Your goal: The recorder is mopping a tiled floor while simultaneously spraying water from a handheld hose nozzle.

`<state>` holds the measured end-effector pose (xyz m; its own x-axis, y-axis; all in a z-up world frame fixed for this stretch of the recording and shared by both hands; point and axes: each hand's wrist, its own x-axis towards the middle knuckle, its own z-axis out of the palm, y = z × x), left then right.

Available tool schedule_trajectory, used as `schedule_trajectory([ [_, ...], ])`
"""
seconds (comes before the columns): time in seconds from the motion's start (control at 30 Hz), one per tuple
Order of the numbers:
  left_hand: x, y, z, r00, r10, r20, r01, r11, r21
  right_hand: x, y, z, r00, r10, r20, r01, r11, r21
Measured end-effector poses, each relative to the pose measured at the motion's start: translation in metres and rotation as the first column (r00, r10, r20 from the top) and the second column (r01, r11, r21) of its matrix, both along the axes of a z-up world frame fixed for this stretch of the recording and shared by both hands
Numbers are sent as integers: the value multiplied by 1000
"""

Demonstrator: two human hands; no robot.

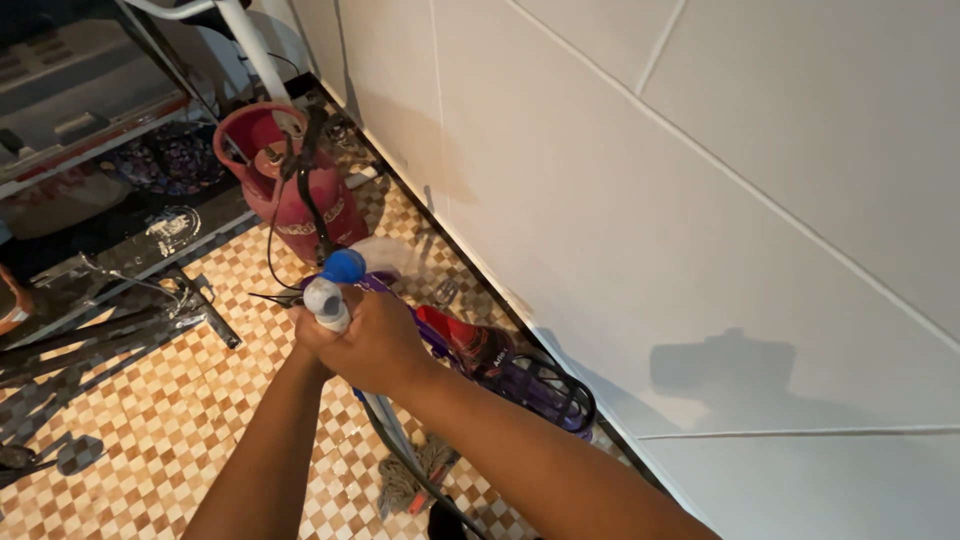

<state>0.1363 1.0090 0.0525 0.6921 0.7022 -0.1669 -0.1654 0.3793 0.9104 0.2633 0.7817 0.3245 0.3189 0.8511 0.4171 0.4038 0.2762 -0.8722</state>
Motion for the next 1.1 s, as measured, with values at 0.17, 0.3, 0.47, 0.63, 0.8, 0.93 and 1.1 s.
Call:
schedule_trajectory([
  [0.17,-7,-31,54,999,31,-16,-31,999,17,-18,-5,8,984,161,-77,-158,986,47],
  [0.3,-16,-43,65,998,52,-37,-52,999,11,-20,0,-3,992,123,-28,-123,992,7],
  [0.47,-24,-67,78,995,68,-79,-69,998,-13,-4,15,1,998,39,-48,-49,975,-215],
  [0.63,-24,-78,76,989,69,-132,-75,996,-42,0,20,-3,999,28,-34,-30,998,-52],
  [0.8,-4,-62,85,985,63,-160,-71,997,-41,-4,14,3,1000,6,3,-6,999,-38],
  [0.93,15,-37,93,983,58,-175,-63,998,-22,-6,10,4,1000,0,6,1,997,-72],
  [1.1,17,-38,92,984,54,-172,-24,985,172,-6,6,3,998,39,-43,-42,997,-63],
])
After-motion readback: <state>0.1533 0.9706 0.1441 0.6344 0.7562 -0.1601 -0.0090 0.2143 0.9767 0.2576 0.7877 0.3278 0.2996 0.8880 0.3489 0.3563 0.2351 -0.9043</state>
